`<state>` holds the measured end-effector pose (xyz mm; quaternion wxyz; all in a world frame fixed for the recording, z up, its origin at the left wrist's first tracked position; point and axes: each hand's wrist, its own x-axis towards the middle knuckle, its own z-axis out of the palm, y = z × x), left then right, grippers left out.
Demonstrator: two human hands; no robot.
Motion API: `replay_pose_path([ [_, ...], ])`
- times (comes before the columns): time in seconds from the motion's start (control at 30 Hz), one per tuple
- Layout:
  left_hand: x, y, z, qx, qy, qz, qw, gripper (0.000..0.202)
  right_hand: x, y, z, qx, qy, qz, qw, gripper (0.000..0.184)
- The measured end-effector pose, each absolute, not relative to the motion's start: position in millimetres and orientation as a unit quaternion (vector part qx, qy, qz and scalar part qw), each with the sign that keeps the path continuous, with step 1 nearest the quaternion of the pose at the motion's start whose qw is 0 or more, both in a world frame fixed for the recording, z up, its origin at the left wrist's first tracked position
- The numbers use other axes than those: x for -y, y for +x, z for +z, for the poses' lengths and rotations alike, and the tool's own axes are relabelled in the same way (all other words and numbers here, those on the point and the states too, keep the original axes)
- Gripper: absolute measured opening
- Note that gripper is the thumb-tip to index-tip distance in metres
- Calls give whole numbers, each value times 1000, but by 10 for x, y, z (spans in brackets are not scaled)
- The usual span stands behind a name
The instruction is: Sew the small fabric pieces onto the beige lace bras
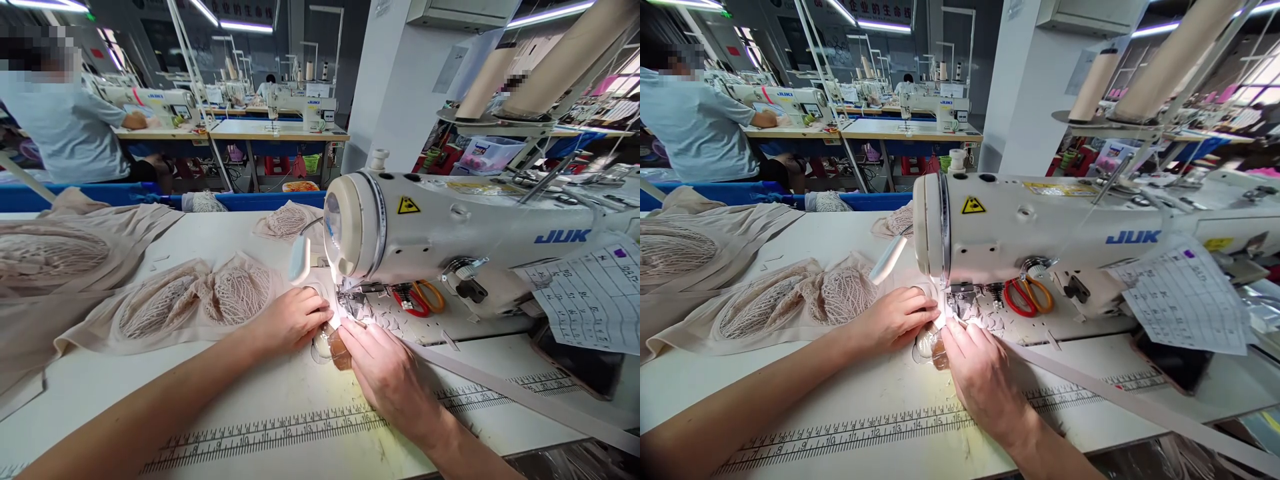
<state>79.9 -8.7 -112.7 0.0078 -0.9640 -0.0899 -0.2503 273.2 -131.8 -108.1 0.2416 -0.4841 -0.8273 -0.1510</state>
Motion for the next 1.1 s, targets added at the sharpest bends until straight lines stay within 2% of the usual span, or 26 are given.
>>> replay_pose_path([
  [0.57,-145,775,-1157,126,-968,-214,8,28,1330,2731,-1113,825,-487,-157,242,38],
  [0.73,26,460,-1026,175,-960,-217,-25,43,1334,2779,-1210,818,-466,-178,287,40],
  [0.83,148,-20,-860,260,-951,-155,-67,48,1301,2811,-1298,811,-442,-196,328,41],
  [0.93,185,-496,-732,350,-933,-62,-51,27,1276,2814,-1306,818,-437,-140,347,42],
  [1.03,170,-682,-692,369,-929,-11,0,4,1302,2789,-1252,832,-419,-36,362,40],
  [1.1,192,-605,-677,361,-932,4,23,12,1340,2727,-1242,833,-405,64,372,36],
])
